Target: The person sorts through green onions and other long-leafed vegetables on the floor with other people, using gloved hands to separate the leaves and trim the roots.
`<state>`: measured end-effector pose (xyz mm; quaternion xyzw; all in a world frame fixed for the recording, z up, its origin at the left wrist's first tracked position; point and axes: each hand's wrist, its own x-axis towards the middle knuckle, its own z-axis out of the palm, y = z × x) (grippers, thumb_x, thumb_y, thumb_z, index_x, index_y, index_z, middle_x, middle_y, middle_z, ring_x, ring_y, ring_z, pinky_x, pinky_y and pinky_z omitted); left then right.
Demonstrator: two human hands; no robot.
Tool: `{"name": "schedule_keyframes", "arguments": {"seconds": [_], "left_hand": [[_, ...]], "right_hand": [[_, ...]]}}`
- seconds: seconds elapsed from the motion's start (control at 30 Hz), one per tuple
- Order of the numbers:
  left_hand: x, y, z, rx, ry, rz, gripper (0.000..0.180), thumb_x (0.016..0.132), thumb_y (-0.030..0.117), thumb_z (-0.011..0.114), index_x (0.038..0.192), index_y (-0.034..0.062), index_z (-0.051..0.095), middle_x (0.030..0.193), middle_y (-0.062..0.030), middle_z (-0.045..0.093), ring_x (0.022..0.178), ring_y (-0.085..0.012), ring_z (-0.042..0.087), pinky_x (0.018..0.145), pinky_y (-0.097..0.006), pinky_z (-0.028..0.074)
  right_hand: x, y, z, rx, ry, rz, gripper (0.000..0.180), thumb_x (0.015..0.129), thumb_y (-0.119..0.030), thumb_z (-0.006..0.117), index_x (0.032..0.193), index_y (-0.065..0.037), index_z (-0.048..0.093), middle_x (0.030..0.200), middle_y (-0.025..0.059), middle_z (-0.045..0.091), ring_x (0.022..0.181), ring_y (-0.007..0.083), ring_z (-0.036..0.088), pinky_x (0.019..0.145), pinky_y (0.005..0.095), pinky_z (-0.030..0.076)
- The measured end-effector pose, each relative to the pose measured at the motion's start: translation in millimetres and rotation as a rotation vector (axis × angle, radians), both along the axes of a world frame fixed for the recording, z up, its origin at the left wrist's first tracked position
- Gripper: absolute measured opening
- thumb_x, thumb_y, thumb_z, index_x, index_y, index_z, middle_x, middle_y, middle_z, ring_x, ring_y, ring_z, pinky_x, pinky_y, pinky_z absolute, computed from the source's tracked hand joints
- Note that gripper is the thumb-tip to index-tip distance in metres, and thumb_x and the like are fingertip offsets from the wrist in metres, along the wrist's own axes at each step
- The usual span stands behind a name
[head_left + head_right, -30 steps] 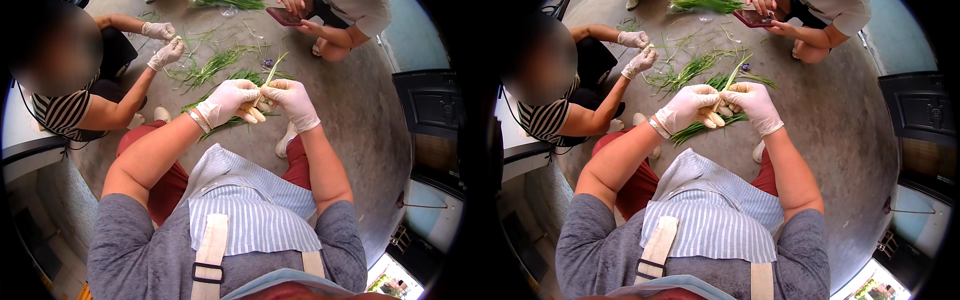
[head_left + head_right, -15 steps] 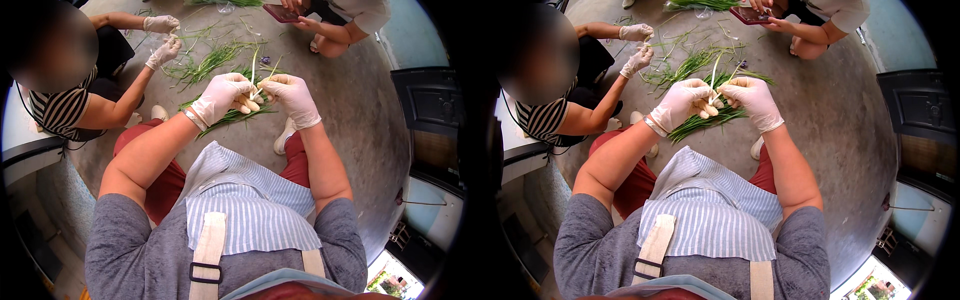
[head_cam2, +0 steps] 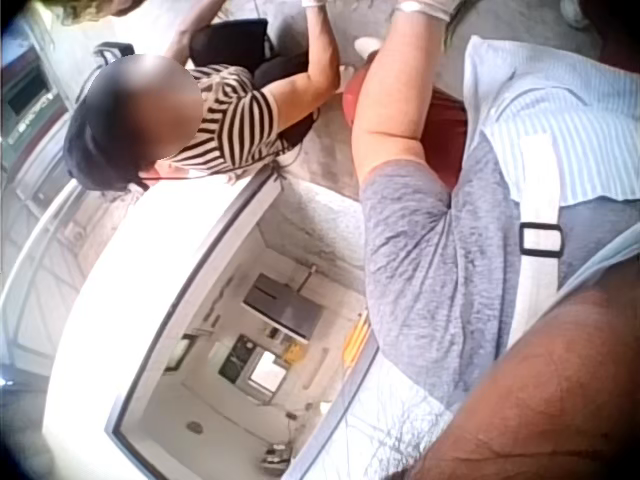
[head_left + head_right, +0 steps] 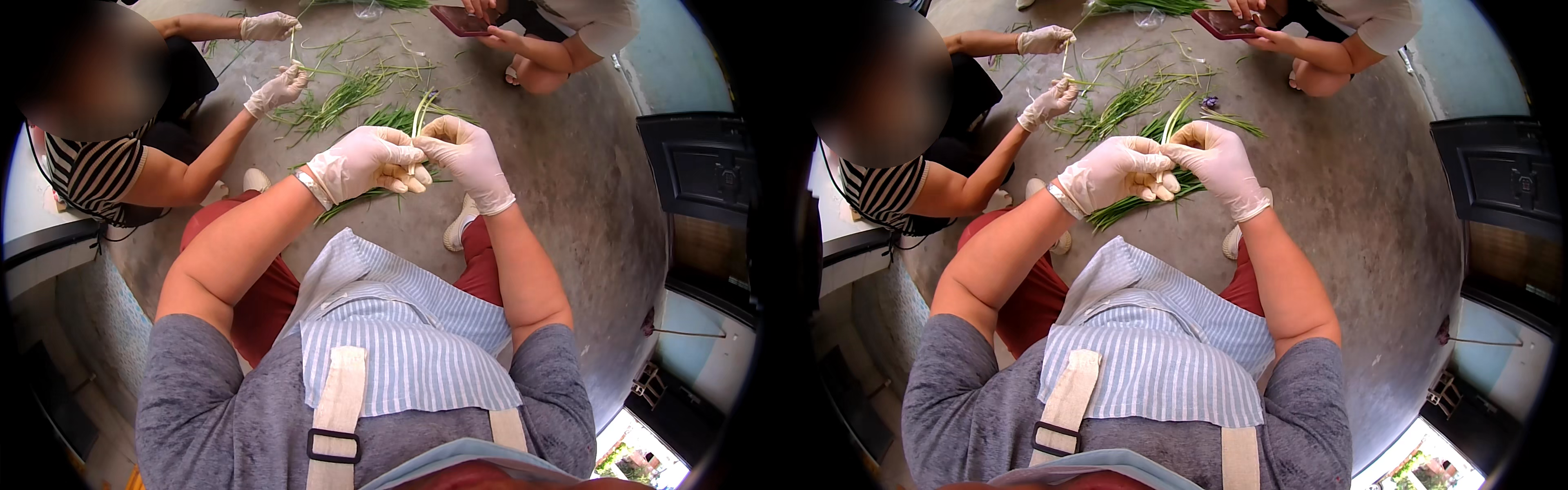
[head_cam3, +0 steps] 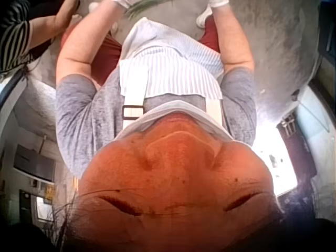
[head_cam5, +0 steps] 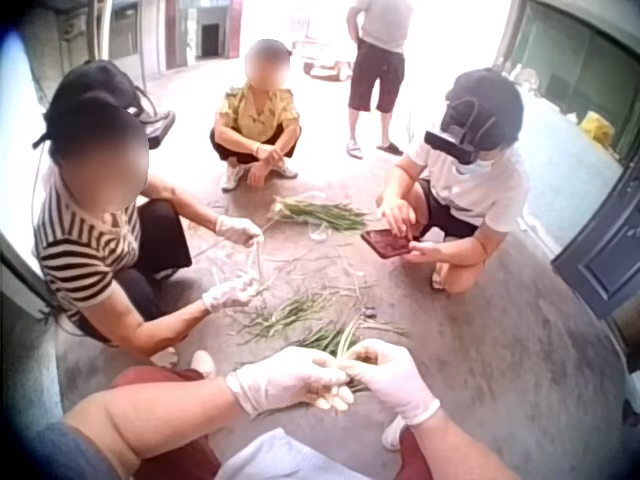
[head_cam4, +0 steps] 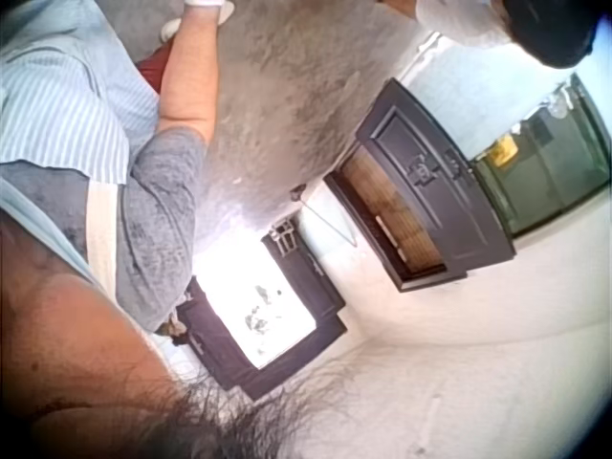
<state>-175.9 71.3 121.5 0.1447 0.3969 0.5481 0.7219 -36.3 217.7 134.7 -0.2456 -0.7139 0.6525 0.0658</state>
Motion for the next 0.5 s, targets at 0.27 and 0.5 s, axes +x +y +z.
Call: {"name": "schedule_keyframes", "arguments": {"seconds": [0.27,0.5], "left_hand": [[8,-1,-14,0.058,-0.089,0.327,0.018,0.095,0.017,0.062,0.105,0.0017,0.059,0.116,-0.0096,0.065,0.103,-0.0144,0.059,0.092,-0.030,0.047],[3,3,-10,-0.009,0.047,0.652,0.027,0.094,0.020,0.064,0.115,0.0035,0.062,0.121,-0.0016,0.061,0.109,-0.0124,0.054,0.098,-0.033,0.040]], "right_hand": [[-2,-9,7,0.132,0.070,-0.232,0.018,0.094,-0.013,0.062,0.104,0.001,0.065,0.087,0.0023,0.067,0.073,0.0069,0.062,0.062,0.0209,0.048],[-1,-27,-3,0.476,0.084,-0.086,0.027,0.087,-0.015,0.070,0.108,0.002,0.064,0.090,0.0109,0.070,0.073,0.0164,0.068,0.068,0.0296,0.054]]}}
